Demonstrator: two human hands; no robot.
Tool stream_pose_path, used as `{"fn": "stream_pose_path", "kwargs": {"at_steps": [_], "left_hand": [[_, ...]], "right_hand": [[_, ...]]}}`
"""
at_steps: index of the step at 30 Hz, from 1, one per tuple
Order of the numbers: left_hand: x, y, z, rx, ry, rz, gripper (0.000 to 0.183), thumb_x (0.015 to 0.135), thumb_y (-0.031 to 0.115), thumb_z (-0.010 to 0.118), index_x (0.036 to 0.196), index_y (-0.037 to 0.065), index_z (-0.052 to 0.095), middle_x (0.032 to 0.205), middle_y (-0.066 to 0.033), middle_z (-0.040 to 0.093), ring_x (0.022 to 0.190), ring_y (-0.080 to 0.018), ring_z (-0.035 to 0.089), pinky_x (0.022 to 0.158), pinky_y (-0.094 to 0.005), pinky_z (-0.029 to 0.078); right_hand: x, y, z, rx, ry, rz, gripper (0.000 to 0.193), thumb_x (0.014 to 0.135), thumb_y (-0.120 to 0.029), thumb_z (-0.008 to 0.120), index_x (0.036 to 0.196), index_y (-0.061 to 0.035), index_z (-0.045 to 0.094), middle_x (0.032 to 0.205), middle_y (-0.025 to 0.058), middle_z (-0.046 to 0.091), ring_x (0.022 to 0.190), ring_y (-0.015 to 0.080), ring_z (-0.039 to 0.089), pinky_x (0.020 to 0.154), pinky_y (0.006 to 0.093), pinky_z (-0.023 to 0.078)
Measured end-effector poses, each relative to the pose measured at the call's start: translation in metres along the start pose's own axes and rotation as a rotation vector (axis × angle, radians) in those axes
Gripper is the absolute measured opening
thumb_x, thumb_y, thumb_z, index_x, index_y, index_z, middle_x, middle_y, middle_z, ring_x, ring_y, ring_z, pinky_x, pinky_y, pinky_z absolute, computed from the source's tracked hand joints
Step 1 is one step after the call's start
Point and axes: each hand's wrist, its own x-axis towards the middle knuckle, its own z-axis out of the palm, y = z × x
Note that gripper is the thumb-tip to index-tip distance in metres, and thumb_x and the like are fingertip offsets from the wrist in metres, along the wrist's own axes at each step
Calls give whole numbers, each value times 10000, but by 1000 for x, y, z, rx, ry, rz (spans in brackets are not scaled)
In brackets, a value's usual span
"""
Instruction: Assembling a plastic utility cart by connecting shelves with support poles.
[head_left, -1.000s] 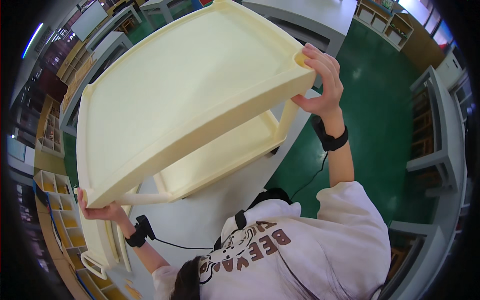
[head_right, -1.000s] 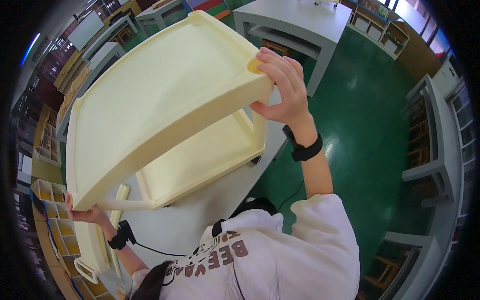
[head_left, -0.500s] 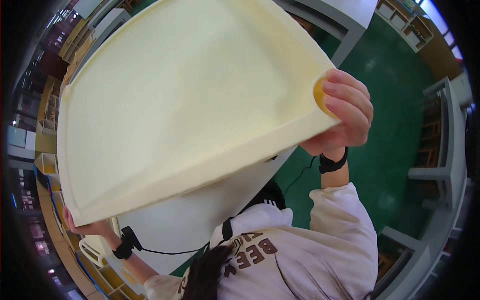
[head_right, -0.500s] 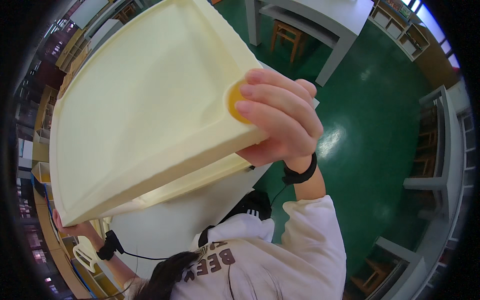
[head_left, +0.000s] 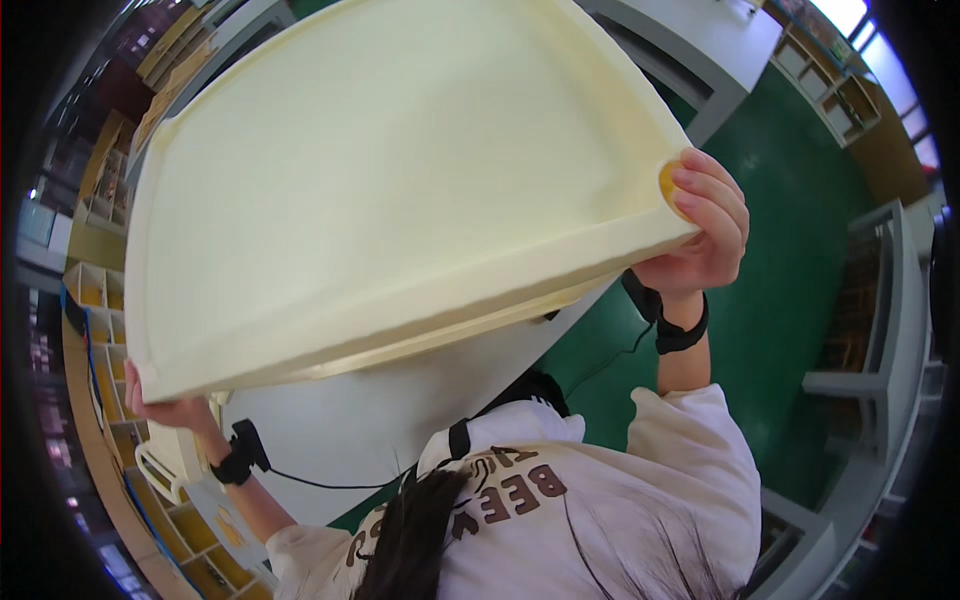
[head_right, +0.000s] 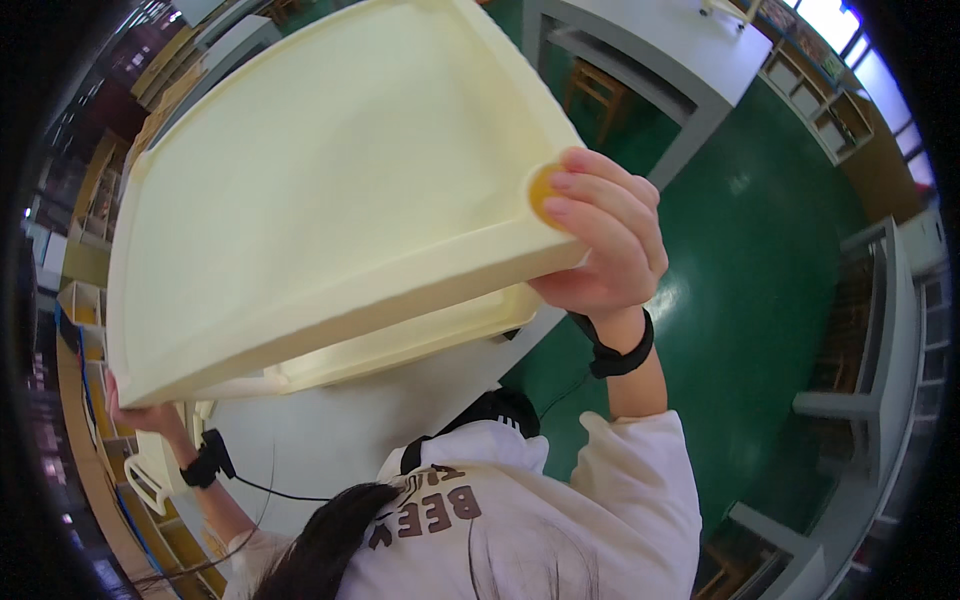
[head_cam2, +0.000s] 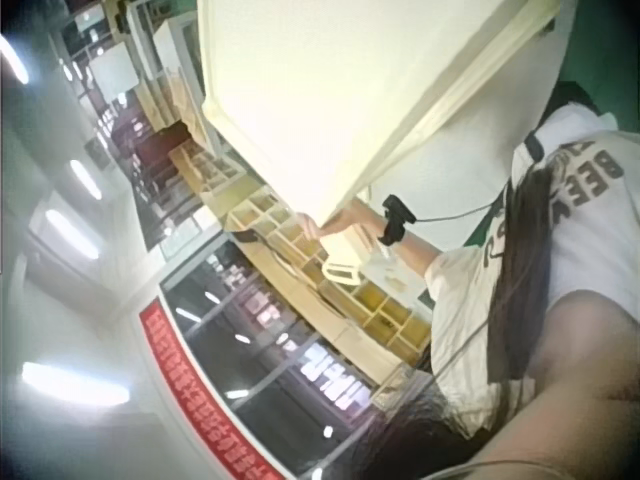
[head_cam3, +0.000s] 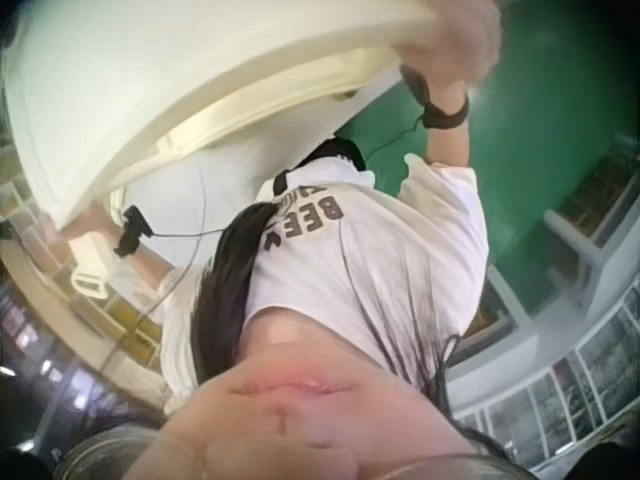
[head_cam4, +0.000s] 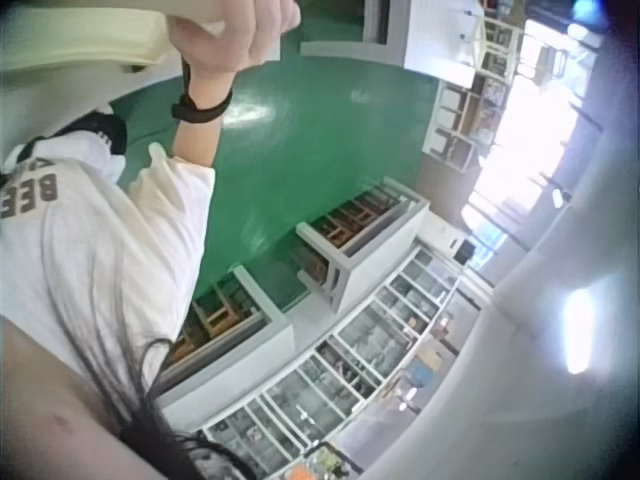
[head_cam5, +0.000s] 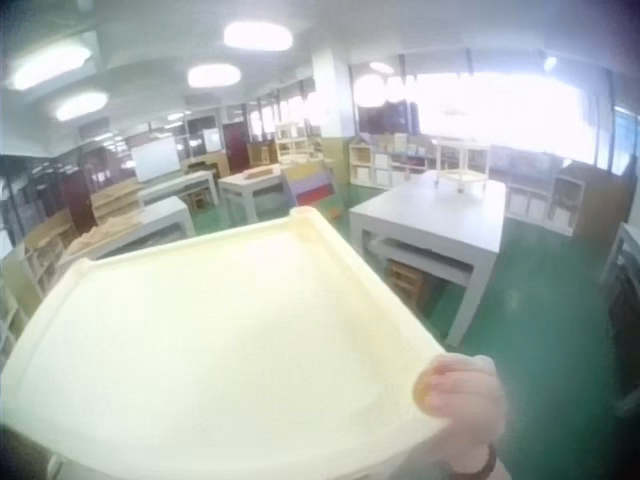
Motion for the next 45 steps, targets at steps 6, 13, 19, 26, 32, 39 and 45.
{"fn": "stream_pose_path", "kwargs": {"at_steps": [6,13,19,26,32,39,45], "left_hand": [[-1,7,8,-78,2,-66,502,632,199,685,985,28,371,1069,-165,438,1036,-294,422,904,-380,320],[11,36,-26,-126,-195,-55,445,611,106,561,1018,6,413,1093,-196,431,1038,-333,402,883,-392,308],[11,72,-54,-286,-315,-33,516,576,111,534,1069,3,427,1104,-212,438,1025,-351,412,885,-415,307],[-4,84,-73,-830,-466,-65,729,511,179,566,1206,145,347,1250,-228,327,1170,-384,293,913,-459,293],[-24,59,-64,-675,-350,-311,655,588,66,544,1209,99,337,1273,-204,302,1166,-347,316,939,-424,268],[-19,-9,0,-774,-348,-874,698,692,103,549,1277,116,168,1323,-113,217,1212,-256,232,921,-397,284],[16,-72,37,-967,-337,-1099,653,745,242,491,1297,188,146,1296,-74,291,1185,-208,256,928,-368,193]], "right_hand": [[-2,0,-7,-73,-139,61,470,531,-103,739,924,-24,493,955,157,555,908,316,545,738,349,445],[24,14,-7,-204,-521,193,826,494,-227,719,1216,-51,359,1251,145,377,1128,248,403,951,435,201],[33,55,8,-254,-748,329,829,596,-375,652,1290,-173,248,1333,11,268,1178,220,334,957,509,144],[56,56,37,-704,-526,171,637,743,-241,551,1293,-188,234,1346,119,190,1230,293,197,935,506,189],[76,-133,48,73,-711,35,496,685,-341,608,1113,-125,480,1176,99,439,1109,257,391,939,537,152],[52,-202,78,61,-778,-106,454,640,-408,633,987,-136,525,1091,50,499,1043,227,461,936,599,83],[36,-184,83,240,-757,-94,414,597,-423,643,897,-186,485,1054,29,472,1047,250,446,881,632,187]]}}
